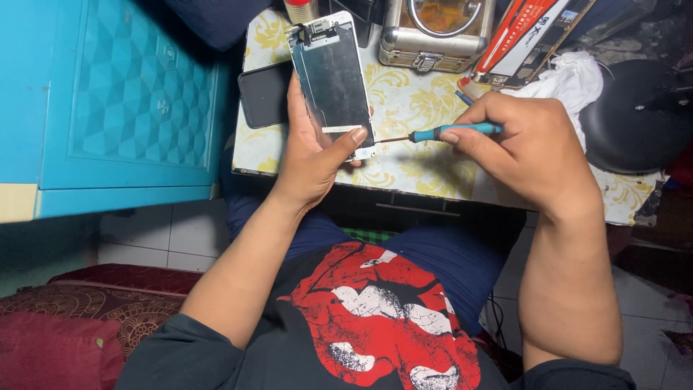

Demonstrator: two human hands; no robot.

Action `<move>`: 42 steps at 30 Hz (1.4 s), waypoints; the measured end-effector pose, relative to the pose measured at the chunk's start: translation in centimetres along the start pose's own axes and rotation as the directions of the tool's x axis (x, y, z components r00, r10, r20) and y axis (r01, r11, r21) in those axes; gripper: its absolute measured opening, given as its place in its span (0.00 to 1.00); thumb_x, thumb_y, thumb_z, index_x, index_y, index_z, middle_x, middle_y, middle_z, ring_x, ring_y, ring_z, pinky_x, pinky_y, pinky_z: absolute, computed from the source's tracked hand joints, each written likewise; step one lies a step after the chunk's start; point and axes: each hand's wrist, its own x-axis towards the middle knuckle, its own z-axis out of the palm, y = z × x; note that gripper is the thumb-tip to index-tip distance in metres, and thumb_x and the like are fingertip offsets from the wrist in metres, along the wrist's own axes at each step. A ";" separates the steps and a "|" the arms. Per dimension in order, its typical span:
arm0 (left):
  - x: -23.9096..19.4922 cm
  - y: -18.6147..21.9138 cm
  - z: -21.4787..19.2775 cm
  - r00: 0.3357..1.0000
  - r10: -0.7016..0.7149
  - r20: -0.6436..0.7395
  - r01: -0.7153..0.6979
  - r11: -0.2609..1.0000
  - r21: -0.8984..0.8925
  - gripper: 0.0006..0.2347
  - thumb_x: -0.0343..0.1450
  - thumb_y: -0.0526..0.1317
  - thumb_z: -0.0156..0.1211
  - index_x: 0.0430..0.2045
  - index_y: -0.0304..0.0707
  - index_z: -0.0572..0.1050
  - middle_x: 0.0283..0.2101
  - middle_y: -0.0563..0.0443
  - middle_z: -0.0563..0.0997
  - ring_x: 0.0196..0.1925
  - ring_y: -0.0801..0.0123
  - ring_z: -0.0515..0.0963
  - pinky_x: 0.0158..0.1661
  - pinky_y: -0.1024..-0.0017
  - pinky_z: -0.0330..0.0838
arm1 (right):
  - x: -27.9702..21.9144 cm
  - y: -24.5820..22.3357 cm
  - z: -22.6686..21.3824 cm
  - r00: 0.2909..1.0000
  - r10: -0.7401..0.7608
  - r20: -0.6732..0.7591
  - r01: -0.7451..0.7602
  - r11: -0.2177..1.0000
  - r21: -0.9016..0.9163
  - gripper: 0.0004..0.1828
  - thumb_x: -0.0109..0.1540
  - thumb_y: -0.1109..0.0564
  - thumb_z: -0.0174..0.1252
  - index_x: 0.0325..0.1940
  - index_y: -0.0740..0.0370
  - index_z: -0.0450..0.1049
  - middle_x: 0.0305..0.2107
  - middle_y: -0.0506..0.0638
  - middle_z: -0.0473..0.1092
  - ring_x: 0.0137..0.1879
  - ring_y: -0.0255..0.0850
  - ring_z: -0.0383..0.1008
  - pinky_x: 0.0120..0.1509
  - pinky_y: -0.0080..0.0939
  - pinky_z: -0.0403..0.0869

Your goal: The person uses a screwdriver to remove screws from the back of a disassembled smartphone. They then use the screwdriver to pry open the phone's casing and separate the back cover from the main body.

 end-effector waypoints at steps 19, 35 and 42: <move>-0.3 -0.1 -0.6 0.999 -0.041 -0.021 0.042 0.999 0.031 0.47 0.69 0.29 0.66 0.75 0.56 0.34 0.75 0.48 0.57 0.61 0.61 0.78 0.29 0.74 0.84 | 0.5 -1.6 0.0 0.999 -0.010 0.050 0.014 0.996 -0.093 0.12 0.68 0.48 0.64 0.39 0.58 0.83 0.33 0.46 0.80 0.38 0.40 0.77 0.43 0.41 0.68; -0.5 -0.1 -0.7 0.999 -0.032 -0.019 0.032 0.999 0.039 0.47 0.69 0.30 0.66 0.75 0.55 0.32 0.78 0.48 0.51 0.66 0.62 0.75 0.34 0.73 0.85 | 0.5 -1.6 0.2 0.998 -0.028 0.059 0.035 0.994 -0.107 0.11 0.67 0.48 0.65 0.40 0.58 0.83 0.33 0.46 0.80 0.36 0.40 0.76 0.42 0.41 0.68; -0.4 -0.4 -0.9 1.000 -0.016 -0.002 0.016 0.996 0.093 0.47 0.69 0.32 0.67 0.74 0.56 0.32 0.79 0.48 0.47 0.69 0.63 0.70 0.31 0.74 0.85 | 0.1 -2.2 0.2 0.998 -0.018 0.056 0.020 0.999 -0.043 0.11 0.66 0.51 0.66 0.45 0.59 0.76 0.38 0.46 0.77 0.38 0.38 0.74 0.32 0.38 0.69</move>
